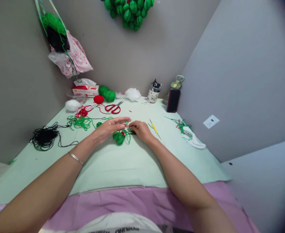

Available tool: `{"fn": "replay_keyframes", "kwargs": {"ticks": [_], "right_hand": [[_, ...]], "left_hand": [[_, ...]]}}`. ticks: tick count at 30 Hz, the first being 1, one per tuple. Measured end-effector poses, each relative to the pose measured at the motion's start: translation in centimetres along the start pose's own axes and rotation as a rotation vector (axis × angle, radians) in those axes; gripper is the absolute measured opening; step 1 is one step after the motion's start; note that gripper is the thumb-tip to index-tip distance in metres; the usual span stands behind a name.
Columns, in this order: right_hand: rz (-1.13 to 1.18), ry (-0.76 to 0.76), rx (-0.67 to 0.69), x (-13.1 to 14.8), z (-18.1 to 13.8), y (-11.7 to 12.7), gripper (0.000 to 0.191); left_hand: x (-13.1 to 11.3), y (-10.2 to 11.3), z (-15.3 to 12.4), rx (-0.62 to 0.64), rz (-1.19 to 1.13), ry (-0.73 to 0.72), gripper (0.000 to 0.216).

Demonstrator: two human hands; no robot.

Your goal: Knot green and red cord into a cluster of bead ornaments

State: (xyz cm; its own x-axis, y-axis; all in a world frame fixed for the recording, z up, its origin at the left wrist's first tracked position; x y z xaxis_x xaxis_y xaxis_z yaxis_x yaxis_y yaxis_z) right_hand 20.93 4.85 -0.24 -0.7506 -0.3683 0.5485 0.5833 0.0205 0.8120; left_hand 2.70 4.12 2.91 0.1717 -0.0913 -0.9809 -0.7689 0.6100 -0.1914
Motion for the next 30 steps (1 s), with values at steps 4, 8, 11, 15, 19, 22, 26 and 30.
{"fn": "replay_keyframes", "kwargs": {"ticks": [4,8,11,15,19,22,26,30], "right_hand": [[0.071,-0.111,-0.061,-0.3,-0.3,0.9,0.018],[0.091,-0.144,-0.090,-0.3,-0.4,1.4,0.016],[0.083,-0.200,-0.117,-0.5,-0.4,1.8,0.015],[0.247,-0.259,-0.103,-0.2,-0.5,2.2,0.013],[0.648,-0.128,0.284,1.9,-1.0,1.4,0.021],[0.633,-0.074,0.555,3.4,-1.9,0.6,0.026],[0.284,-0.053,0.543,3.7,-2.4,0.1,0.018],[0.314,-0.015,0.524,4.0,-2.4,0.5,0.012]], "left_hand": [[-0.7,2.1,0.3,-0.213,-0.175,-0.132,0.034],[-1.2,4.5,0.5,-0.455,-0.320,-0.219,0.012],[-2.8,7.5,-0.5,-0.577,-0.444,-0.355,0.005],[-5.2,13.5,-3.9,-0.769,-0.574,-0.637,0.026],[-4.6,15.1,-4.5,-0.838,-0.732,-0.501,0.033],[-3.6,12.0,-2.7,-0.743,-0.702,-0.353,0.014],[-2.9,6.3,-0.5,-0.478,-0.455,-0.214,0.008],[-1.7,2.5,-0.2,-0.208,-0.138,-0.080,0.019]]}}
Point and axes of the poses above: each hand's wrist, its own z-axis towards the middle knuckle, its own y-axis out of the back of the hand, x = y × z, the point moved 4 cm from there along z, towards the middle knuckle, and after that the axes turned 5 degrees about x, right-handed, at the moved point
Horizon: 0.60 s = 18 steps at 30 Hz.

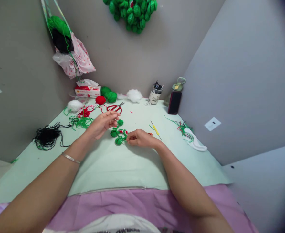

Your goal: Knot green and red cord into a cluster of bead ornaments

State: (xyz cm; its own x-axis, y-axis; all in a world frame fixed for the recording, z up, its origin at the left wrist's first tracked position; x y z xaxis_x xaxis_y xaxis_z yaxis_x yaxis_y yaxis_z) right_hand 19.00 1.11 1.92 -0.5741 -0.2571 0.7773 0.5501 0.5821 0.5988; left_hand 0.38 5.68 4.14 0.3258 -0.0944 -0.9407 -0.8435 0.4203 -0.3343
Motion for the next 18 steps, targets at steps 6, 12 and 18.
{"fn": "replay_keyframes", "kwargs": {"ticks": [6,12,18], "right_hand": [[0.490,0.127,-0.156,0.9,-1.0,2.1,0.021],[0.558,0.199,-0.393,0.9,-0.9,3.1,0.024],[0.599,0.198,-0.451,0.6,-0.4,3.0,0.023]], "left_hand": [[1.5,-1.6,-0.7,0.119,0.201,0.067,0.026],[2.7,-3.6,-1.2,0.207,0.179,0.141,0.029],[2.7,-4.2,-1.5,0.281,0.138,0.101,0.029]]}}
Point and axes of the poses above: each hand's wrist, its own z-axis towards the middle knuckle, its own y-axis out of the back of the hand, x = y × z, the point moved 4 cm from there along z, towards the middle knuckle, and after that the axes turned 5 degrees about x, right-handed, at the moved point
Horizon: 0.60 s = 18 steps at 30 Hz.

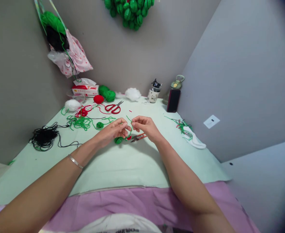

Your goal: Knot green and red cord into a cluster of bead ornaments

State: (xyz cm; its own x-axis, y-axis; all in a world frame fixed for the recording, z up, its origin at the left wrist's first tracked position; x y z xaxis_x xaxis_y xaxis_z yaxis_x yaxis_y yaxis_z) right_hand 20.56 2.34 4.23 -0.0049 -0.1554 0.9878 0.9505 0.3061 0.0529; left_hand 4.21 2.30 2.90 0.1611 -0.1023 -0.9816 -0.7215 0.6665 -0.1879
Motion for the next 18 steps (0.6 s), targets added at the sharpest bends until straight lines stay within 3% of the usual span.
{"fn": "replay_keyframes", "kwargs": {"ticks": [4,8,18], "right_hand": [[-0.038,-0.010,0.016,0.0,-0.2,-0.9,0.021],[-0.053,-0.024,-0.008,0.2,-0.4,-1.5,0.020],[0.110,0.027,-0.128,-0.2,0.1,-0.3,0.021]], "left_hand": [[0.1,0.3,0.0,-0.043,0.101,-0.019,0.030],[0.8,0.1,0.1,0.020,0.082,0.022,0.034],[-0.3,0.0,0.1,-0.033,0.171,-0.136,0.022]]}}
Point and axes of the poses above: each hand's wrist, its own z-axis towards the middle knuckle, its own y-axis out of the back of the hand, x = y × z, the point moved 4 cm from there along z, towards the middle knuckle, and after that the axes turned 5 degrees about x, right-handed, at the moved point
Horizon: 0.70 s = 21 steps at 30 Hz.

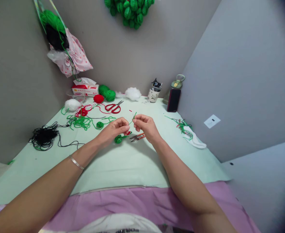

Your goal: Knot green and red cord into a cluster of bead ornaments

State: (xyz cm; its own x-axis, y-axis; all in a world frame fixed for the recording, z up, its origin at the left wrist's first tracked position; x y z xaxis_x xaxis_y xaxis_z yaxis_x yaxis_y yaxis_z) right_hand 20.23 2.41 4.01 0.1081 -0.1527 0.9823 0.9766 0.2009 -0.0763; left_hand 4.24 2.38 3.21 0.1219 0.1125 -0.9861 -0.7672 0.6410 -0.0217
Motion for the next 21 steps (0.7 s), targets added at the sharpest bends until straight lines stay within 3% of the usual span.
{"fn": "replay_keyframes", "kwargs": {"ticks": [6,11,17,21], "right_hand": [[-0.132,0.085,-0.027,0.3,-0.3,-0.5,0.016],[-0.502,0.320,-0.023,0.8,-1.4,-1.7,0.014],[-1.003,0.561,-0.010,0.7,-2.1,-2.3,0.019],[-1.146,0.607,0.002,0.4,-2.0,-2.1,0.025]], "left_hand": [[1.3,0.3,0.2,-0.022,0.099,0.042,0.041],[2.9,0.8,0.5,-0.149,-0.015,0.079,0.051],[2.9,1.0,0.4,-0.252,0.030,0.087,0.045],[2.8,0.9,0.3,-0.243,-0.080,0.104,0.038]]}}
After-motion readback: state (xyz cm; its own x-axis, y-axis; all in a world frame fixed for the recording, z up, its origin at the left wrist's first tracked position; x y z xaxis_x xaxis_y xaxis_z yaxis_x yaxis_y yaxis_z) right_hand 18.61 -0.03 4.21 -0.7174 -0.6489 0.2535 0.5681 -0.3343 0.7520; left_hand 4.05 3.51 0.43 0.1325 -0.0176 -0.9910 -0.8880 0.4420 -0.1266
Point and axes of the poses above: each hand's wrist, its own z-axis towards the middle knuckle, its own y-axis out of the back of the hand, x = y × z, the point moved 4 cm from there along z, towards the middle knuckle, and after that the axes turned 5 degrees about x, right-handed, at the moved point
